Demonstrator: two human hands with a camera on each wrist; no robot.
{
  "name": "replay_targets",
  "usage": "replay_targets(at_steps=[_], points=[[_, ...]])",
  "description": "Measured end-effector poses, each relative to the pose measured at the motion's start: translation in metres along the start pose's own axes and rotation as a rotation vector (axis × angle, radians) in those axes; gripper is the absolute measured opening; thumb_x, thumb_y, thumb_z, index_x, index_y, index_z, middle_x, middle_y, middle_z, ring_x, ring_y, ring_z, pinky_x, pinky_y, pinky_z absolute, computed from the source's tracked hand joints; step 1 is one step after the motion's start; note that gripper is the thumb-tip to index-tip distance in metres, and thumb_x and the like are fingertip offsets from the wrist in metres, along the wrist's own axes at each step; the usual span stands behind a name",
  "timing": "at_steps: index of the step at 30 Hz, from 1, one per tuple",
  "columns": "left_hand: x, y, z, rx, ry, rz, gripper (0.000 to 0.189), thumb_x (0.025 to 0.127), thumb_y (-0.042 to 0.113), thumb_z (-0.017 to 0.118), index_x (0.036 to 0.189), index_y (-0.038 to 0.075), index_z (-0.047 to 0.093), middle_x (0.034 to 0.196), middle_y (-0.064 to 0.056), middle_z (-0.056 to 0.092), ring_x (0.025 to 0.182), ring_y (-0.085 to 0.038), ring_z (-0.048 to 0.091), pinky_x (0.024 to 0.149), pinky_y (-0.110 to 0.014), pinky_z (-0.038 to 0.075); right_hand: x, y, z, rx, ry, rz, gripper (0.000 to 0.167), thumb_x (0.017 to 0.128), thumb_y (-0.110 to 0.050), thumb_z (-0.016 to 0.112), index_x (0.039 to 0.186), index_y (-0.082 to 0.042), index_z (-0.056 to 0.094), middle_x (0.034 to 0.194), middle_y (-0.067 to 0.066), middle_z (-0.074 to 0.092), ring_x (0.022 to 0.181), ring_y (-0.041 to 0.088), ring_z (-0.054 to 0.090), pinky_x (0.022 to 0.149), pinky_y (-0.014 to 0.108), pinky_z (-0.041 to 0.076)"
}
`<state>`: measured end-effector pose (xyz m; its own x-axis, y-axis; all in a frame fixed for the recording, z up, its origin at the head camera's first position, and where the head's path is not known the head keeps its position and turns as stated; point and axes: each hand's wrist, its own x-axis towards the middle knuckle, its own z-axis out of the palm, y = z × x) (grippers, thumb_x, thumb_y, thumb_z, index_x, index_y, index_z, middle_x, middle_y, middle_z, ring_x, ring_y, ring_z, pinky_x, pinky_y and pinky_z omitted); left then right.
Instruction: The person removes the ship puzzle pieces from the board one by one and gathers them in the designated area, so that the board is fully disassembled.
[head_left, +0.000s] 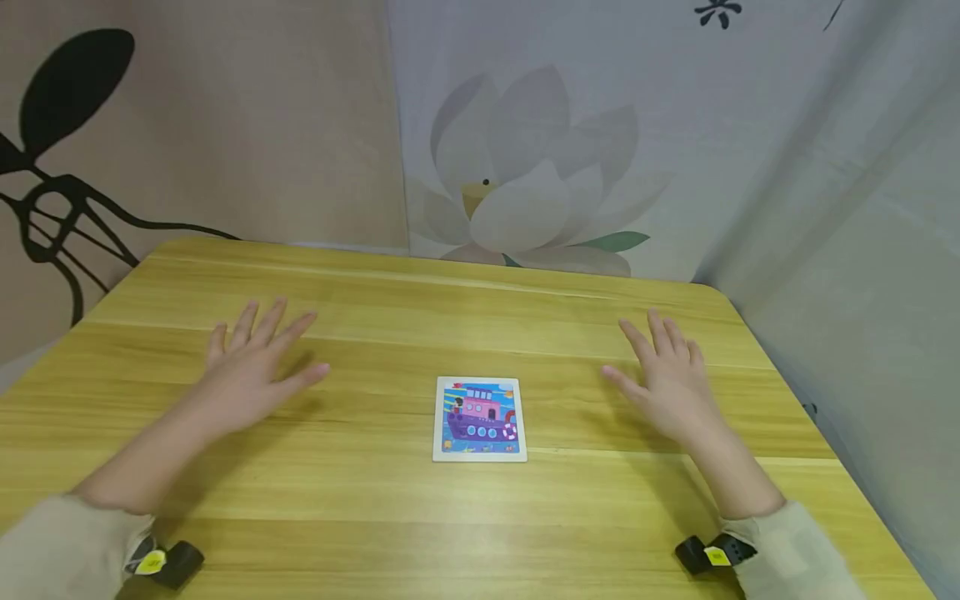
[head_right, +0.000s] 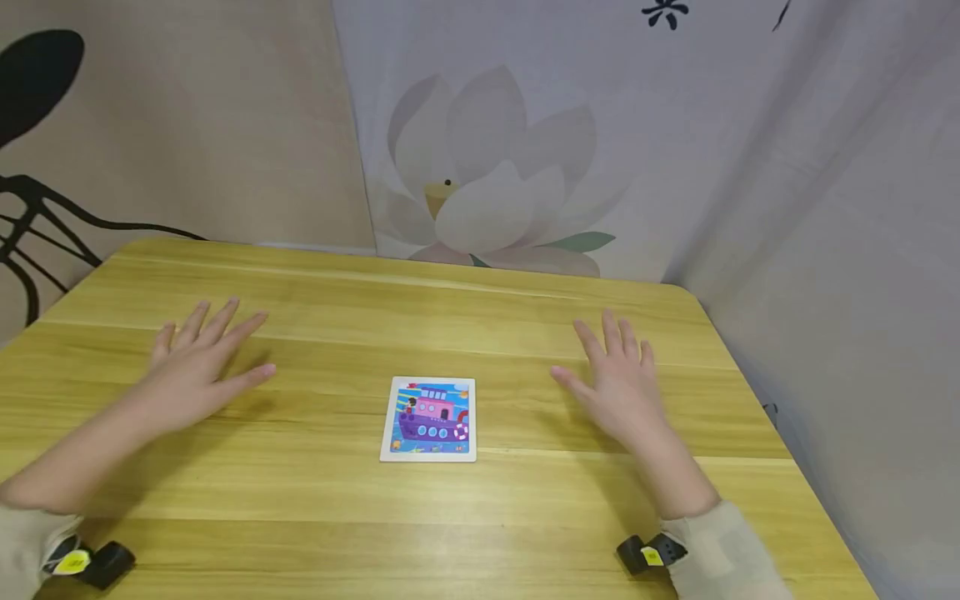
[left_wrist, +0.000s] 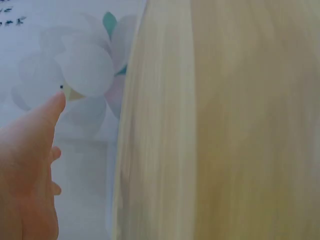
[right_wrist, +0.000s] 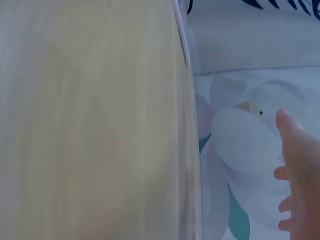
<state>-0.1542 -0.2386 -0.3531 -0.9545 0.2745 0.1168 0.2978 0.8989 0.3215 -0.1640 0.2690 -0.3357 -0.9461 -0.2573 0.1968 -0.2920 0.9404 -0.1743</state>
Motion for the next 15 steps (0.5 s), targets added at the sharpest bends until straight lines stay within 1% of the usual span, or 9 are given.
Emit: replay_targets(at_steps=[3,8,15], points=[[0.001,0.01,0.005,-0.051,0.003,0.023,0.076,0.096,0.055,0.046,0.155,0.022,0.012,0.158,-0.015,-0.007,0.139,-0.036,-0.022,0.099,-0.064,-0.022,0.0,-0.009,0.003,0.013,0.016,-0.024,0.075,0.094,-0.051,0.052,0.153,-0.014,0.024,0.155,0.025,0.01,0.142,0.042,0.005,0.105,0.067,0.007],[0.003,0.026,0.012,-0.135,0.002,0.036,0.076,0.095,0.053,0.05,0.155,0.023,0.016,0.158,-0.015,-0.002,0.141,-0.035,-0.017,0.102,-0.065,-0.016,0.001,-0.025,0.006,0.072,0.027,-0.056,0.074,0.095,-0.054,0.05,0.152,-0.014,0.026,0.156,0.023,0.011,0.142,0.04,0.005,0.107,0.065,0.008],[0.009,0.045,0.026,-0.225,0.032,0.092,0.078,0.092,0.051,0.056,0.154,0.018,0.021,0.158,-0.016,0.005,0.142,-0.041,-0.007,0.104,-0.066,-0.012,0.003,-0.048,0.012,0.161,0.041,-0.098,0.072,0.095,-0.054,0.049,0.151,-0.013,0.03,0.157,0.019,0.014,0.142,0.039,0.011,0.109,0.06,0.01]])
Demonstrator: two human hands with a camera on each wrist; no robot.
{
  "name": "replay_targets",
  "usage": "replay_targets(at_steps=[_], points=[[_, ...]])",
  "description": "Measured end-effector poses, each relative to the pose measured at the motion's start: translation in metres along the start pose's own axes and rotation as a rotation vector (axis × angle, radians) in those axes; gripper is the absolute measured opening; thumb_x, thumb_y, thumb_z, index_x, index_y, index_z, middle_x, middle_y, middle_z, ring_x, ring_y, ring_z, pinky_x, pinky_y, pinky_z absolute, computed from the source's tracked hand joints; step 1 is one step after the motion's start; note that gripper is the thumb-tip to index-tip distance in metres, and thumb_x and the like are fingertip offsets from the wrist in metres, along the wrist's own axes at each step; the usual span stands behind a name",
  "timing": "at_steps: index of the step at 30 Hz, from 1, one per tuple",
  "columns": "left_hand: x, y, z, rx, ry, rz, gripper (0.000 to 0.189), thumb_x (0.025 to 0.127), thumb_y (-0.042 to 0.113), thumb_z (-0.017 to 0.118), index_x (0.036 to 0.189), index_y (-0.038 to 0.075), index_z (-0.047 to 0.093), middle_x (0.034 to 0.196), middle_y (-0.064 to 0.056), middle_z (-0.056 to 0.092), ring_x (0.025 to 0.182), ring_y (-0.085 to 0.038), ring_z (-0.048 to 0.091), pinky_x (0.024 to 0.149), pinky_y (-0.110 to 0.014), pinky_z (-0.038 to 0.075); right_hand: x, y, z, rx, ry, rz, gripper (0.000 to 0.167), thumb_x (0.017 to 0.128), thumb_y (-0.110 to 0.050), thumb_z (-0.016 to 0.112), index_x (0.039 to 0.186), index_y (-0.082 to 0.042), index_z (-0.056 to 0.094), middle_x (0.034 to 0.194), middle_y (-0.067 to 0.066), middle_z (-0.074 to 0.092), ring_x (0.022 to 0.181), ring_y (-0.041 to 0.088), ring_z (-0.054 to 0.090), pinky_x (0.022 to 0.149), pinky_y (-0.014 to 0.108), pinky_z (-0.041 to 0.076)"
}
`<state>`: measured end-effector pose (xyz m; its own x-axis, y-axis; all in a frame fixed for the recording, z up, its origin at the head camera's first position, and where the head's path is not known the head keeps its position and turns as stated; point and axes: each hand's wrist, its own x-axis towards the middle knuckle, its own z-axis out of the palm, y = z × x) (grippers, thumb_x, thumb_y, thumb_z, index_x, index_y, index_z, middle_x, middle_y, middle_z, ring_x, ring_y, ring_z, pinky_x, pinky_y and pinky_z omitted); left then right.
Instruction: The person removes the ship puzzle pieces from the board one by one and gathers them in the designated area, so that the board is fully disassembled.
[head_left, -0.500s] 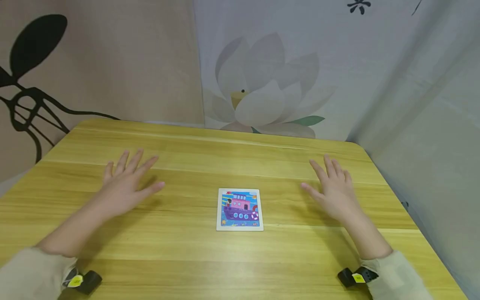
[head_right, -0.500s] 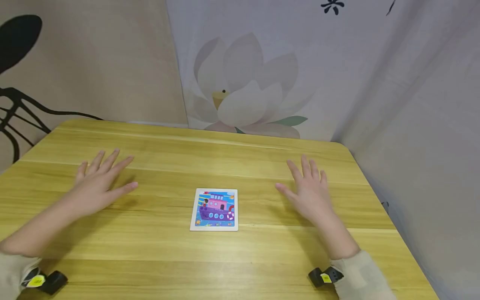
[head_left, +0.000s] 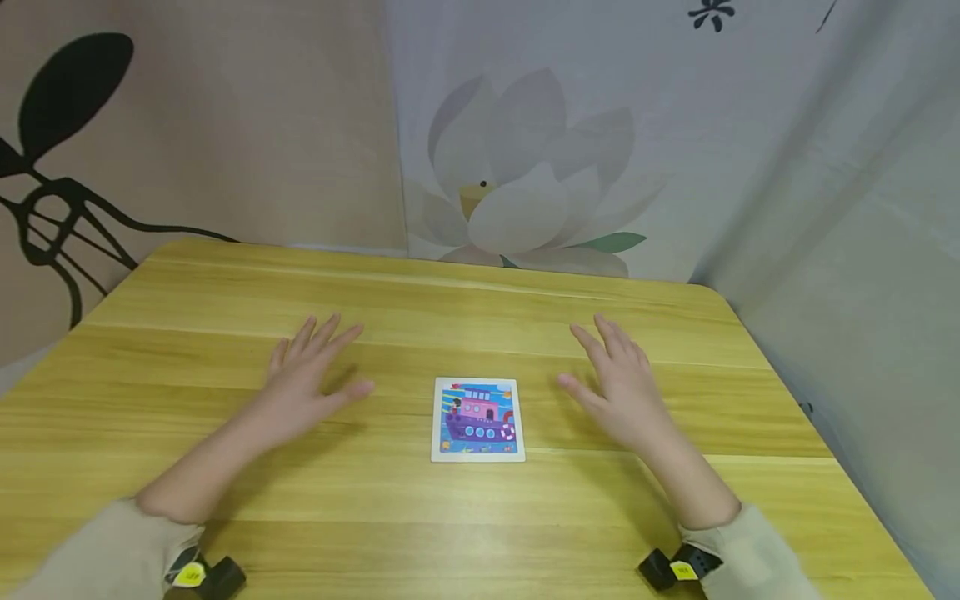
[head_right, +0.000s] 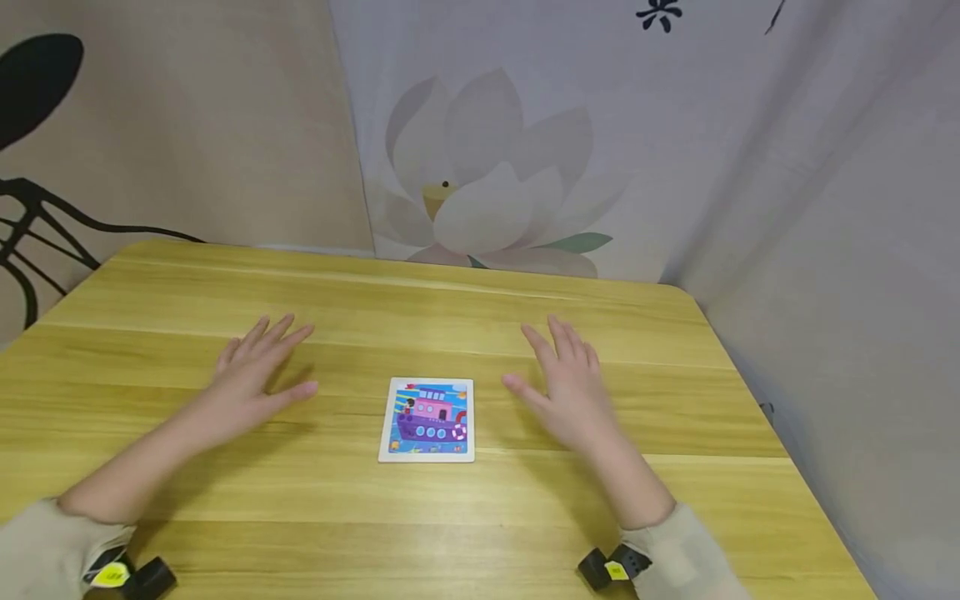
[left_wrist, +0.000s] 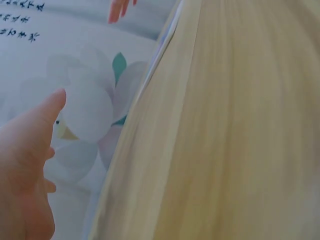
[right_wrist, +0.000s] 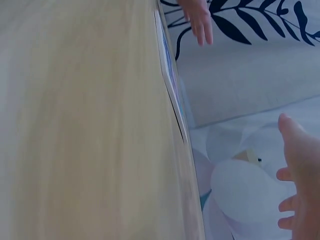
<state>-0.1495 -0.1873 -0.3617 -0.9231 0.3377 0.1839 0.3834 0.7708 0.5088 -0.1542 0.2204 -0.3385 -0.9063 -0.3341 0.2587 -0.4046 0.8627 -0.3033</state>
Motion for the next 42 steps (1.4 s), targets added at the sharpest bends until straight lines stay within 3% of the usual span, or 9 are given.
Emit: replay_targets(at_steps=[9,19,27,33,42], points=[[0.009,0.012,0.025,-0.084,0.009,0.045,0.086,0.084,0.05,0.068,0.151,0.011,0.03,0.156,-0.019,0.015,0.141,-0.044,0.003,0.106,-0.065,-0.002,0.007,-0.025,0.011,0.122,0.03,-0.037,0.066,0.093,-0.045,0.058,0.147,-0.013,0.038,0.155,0.013,0.022,0.141,0.036,0.019,0.108,0.061,0.016],[0.014,0.027,0.047,-0.134,-0.061,0.062,0.096,0.076,0.055,0.074,0.15,0.01,0.032,0.156,-0.016,0.018,0.142,-0.041,0.006,0.107,-0.066,0.001,0.013,-0.044,0.026,0.238,0.002,-0.073,0.062,0.092,-0.045,0.06,0.144,-0.015,0.044,0.153,0.007,0.029,0.139,0.031,0.026,0.106,0.059,0.026],[0.019,0.038,0.057,-0.12,-0.112,0.084,0.103,0.07,0.063,0.074,0.149,0.008,0.034,0.155,-0.017,0.019,0.141,-0.042,0.008,0.107,-0.065,0.001,0.017,-0.055,0.041,0.32,-0.049,-0.095,0.058,0.09,-0.039,0.066,0.14,-0.014,0.049,0.148,0.008,0.038,0.135,0.028,0.032,0.105,0.056,0.03],[0.023,0.04,0.066,-0.071,-0.141,0.104,0.107,0.068,0.068,0.072,0.148,0.007,0.036,0.154,-0.019,0.021,0.14,-0.044,0.01,0.107,-0.066,0.004,0.021,-0.063,0.054,0.327,-0.08,-0.143,0.054,0.089,-0.036,0.069,0.135,-0.011,0.055,0.141,0.012,0.045,0.131,0.029,0.038,0.102,0.053,0.035],[0.025,0.043,0.069,-0.036,-0.169,0.108,0.102,0.069,0.066,0.072,0.144,0.005,0.042,0.154,-0.02,0.022,0.14,-0.045,0.01,0.106,-0.067,0.004,0.026,-0.069,0.07,0.333,-0.159,-0.151,0.049,0.09,-0.037,0.067,0.132,-0.014,0.058,0.138,0.007,0.048,0.129,0.026,0.04,0.102,0.048,0.037]])
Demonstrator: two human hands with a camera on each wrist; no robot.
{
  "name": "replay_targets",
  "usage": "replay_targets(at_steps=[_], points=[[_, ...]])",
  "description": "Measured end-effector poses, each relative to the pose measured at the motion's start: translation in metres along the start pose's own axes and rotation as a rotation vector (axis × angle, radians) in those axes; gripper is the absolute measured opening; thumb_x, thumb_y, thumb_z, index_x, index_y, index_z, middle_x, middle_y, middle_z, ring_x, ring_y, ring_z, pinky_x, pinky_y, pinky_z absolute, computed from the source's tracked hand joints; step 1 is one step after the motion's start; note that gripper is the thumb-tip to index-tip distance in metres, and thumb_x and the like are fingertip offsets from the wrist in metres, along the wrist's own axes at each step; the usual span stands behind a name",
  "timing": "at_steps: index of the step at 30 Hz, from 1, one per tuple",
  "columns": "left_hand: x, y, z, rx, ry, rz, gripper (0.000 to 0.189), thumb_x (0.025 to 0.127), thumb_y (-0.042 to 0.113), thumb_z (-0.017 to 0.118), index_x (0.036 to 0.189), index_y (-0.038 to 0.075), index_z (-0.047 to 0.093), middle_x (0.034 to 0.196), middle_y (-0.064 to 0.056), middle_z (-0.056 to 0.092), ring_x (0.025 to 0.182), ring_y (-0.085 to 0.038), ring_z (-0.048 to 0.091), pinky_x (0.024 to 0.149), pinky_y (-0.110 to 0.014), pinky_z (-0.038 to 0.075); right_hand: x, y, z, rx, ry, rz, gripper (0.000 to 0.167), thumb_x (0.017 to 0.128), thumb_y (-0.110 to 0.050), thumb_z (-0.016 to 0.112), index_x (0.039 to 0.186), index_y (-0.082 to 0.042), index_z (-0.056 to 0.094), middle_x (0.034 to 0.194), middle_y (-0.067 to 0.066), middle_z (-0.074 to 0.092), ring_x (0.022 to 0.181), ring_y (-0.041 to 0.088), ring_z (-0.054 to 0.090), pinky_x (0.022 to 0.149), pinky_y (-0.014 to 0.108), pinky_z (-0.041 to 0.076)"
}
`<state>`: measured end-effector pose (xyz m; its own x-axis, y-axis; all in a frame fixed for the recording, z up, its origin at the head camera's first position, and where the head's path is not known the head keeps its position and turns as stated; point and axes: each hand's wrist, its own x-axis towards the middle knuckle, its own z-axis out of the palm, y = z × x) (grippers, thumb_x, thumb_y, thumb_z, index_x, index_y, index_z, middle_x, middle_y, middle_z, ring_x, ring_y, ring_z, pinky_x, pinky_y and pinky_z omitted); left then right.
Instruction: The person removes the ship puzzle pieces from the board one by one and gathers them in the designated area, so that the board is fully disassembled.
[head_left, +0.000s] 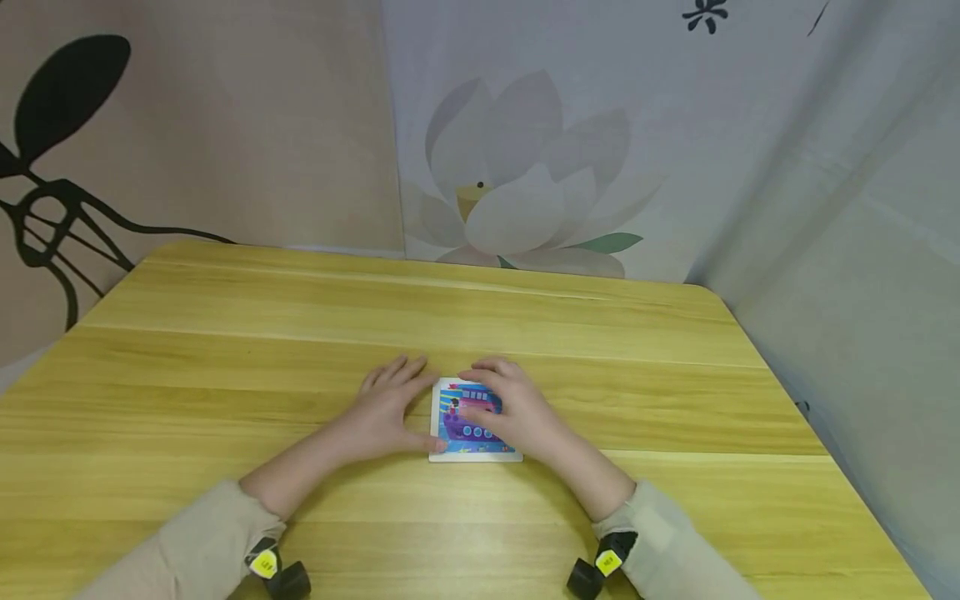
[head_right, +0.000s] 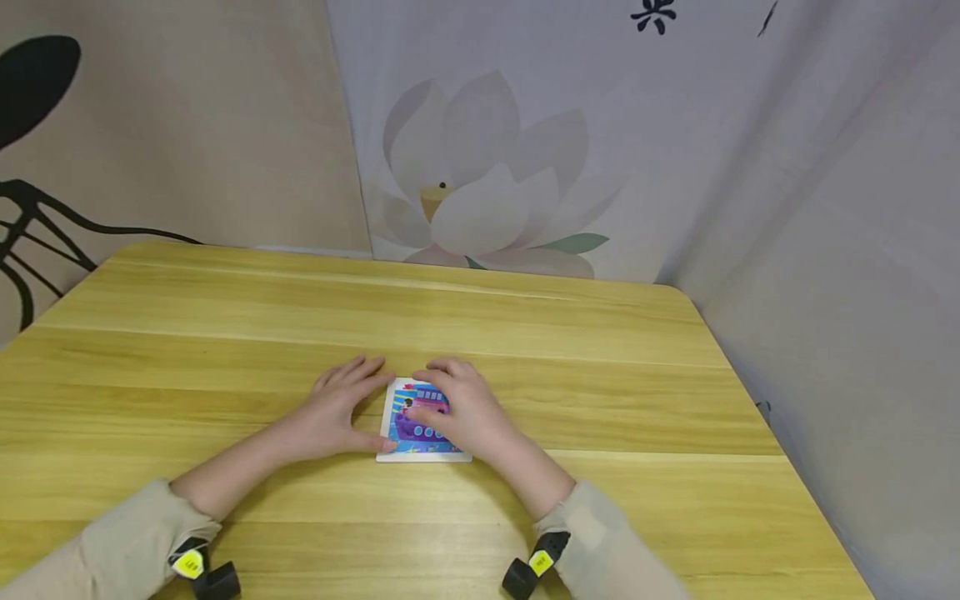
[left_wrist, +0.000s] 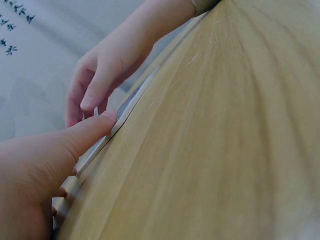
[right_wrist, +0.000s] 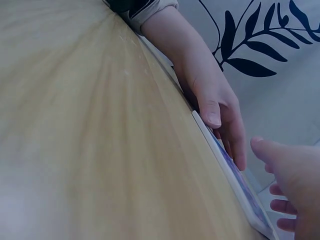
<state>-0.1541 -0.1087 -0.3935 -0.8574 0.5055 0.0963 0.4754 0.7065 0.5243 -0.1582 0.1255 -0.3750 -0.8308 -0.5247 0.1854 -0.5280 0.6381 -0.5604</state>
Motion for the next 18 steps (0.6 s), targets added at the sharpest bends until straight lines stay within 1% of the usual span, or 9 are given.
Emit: replay_targets(at_steps=[4,10,18], points=[[0.0,0.001,0.0,0.011,-0.008,-0.004,0.101,0.069,0.067,0.072,0.144,0.005,0.043,0.154,-0.02,0.022,0.14,-0.045,0.009,0.106,-0.066,0.005,0.005,0.001,0.005,-0.017,0.0,-0.025,0.047,0.089,-0.037,0.067,0.13,-0.013,0.06,0.134,0.007,0.05,0.128,0.025,0.041,0.103,0.046,0.037],[0.0,0.002,0.0,0.021,-0.013,-0.012,0.101,0.069,0.068,0.071,0.144,0.006,0.043,0.154,-0.019,0.022,0.141,-0.044,0.009,0.106,-0.066,0.005,0.013,0.002,0.012,-0.059,-0.006,-0.022,0.048,0.087,-0.04,0.069,0.128,-0.014,0.062,0.129,0.003,0.053,0.124,0.021,0.042,0.103,0.042,0.036],[0.001,0.001,0.001,0.032,0.008,-0.018,0.103,0.066,0.071,0.071,0.143,0.007,0.044,0.154,-0.018,0.023,0.141,-0.043,0.01,0.107,-0.065,0.005,0.019,0.002,0.015,-0.077,-0.025,-0.023,0.047,0.086,-0.037,0.072,0.126,-0.014,0.064,0.125,0.003,0.054,0.118,0.021,0.044,0.1,0.042,0.036]])
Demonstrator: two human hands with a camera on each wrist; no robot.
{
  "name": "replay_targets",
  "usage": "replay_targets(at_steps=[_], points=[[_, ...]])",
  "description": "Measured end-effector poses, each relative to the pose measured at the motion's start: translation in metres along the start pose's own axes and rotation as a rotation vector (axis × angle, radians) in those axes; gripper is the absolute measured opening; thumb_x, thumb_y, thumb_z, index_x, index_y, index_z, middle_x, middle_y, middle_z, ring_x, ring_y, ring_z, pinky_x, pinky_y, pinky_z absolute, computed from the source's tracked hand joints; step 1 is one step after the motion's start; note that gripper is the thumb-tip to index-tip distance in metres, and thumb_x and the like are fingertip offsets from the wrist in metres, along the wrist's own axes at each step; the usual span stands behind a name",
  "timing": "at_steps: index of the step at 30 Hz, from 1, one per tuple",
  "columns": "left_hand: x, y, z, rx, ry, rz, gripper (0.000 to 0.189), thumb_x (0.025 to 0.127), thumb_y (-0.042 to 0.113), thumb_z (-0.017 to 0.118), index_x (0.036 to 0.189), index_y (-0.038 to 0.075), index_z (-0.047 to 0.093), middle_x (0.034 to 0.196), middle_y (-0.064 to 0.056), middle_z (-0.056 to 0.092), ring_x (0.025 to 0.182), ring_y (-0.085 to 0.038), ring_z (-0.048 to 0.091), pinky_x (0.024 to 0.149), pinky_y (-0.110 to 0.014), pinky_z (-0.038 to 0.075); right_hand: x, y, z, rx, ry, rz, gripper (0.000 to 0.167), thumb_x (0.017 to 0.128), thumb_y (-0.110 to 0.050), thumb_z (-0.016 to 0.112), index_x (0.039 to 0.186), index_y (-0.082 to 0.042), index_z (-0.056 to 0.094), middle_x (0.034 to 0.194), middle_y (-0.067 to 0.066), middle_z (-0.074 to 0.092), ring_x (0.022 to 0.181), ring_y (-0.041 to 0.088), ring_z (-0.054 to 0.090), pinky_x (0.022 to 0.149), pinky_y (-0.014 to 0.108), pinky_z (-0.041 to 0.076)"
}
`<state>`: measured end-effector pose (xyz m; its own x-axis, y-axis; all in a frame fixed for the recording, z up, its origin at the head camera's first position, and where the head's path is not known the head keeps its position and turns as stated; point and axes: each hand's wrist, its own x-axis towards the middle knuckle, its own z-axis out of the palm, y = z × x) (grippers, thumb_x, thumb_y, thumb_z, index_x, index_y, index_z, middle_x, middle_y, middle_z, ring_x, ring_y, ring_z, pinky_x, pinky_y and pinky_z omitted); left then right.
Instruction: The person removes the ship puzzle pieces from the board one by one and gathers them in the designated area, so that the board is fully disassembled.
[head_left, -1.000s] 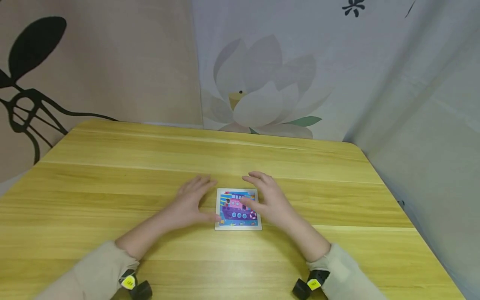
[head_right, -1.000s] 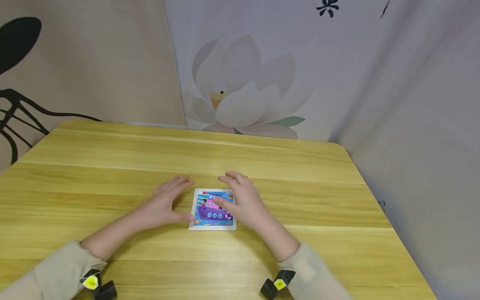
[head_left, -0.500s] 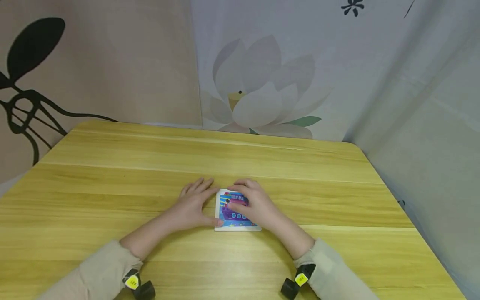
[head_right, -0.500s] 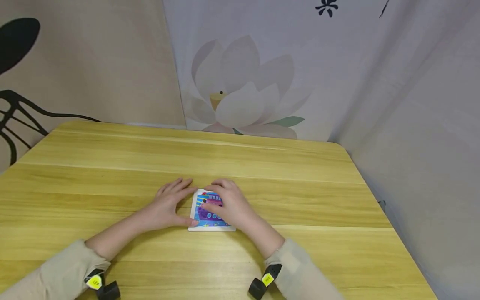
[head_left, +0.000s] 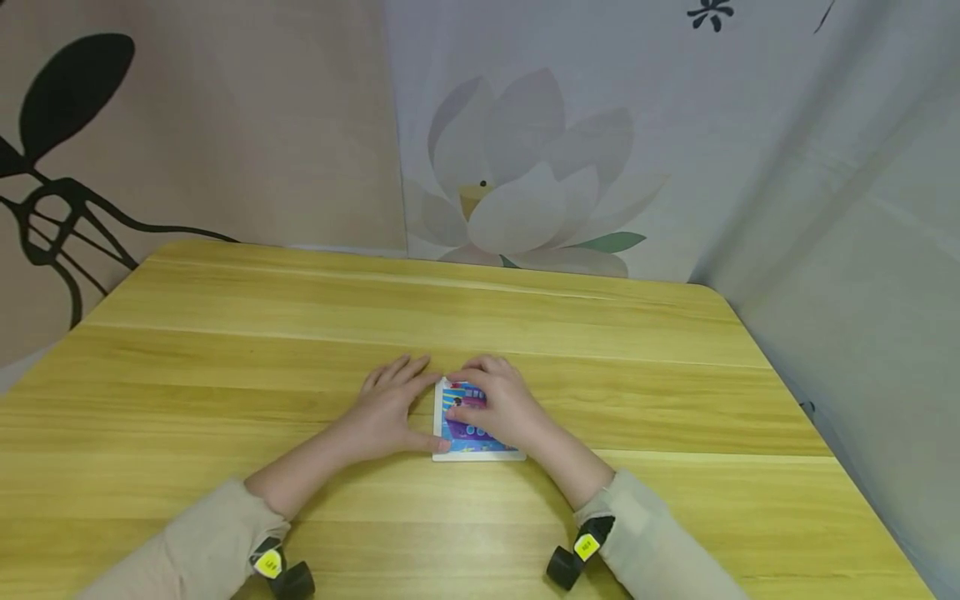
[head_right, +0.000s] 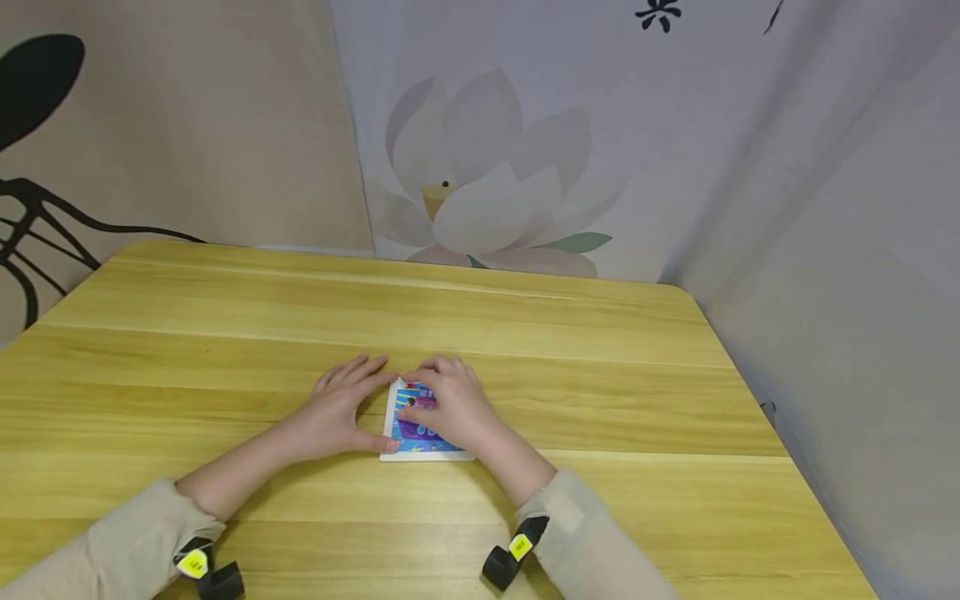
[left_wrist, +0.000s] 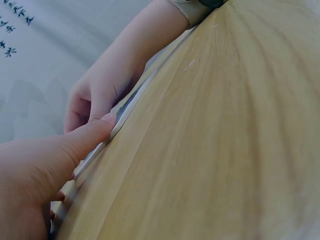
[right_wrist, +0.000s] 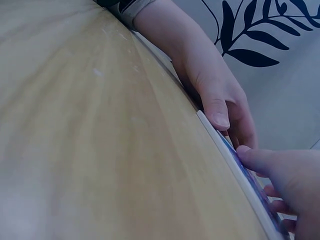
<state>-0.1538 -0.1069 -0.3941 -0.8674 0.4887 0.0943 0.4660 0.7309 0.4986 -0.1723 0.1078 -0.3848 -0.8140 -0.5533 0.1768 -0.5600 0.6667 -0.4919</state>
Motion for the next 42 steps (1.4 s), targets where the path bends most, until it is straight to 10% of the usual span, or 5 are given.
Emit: replay_targets(at_steps=[20,42], points=[[0.001,0.0,0.002,-0.024,-0.003,-0.013,0.105,0.064,0.069,0.073,0.143,0.006,0.043,0.154,-0.018,0.025,0.141,-0.043,0.01,0.107,-0.066,0.005,0.022,-0.003,-0.004,0.035,-0.143,0.152,0.034,0.079,-0.03,0.08,0.108,-0.017,0.068,0.114,0.0,0.058,0.11,0.022,0.047,0.099,0.046,0.031],[0.002,0.002,0.001,-0.032,-0.001,-0.023,0.105,0.065,0.067,0.075,0.144,0.006,0.043,0.154,-0.018,0.025,0.141,-0.043,0.011,0.107,-0.065,0.004,0.021,-0.012,-0.005,0.008,-0.111,0.206,0.028,0.084,-0.027,0.075,0.109,-0.018,0.065,0.113,0.0,0.055,0.108,0.022,0.044,0.095,0.04,0.031]])
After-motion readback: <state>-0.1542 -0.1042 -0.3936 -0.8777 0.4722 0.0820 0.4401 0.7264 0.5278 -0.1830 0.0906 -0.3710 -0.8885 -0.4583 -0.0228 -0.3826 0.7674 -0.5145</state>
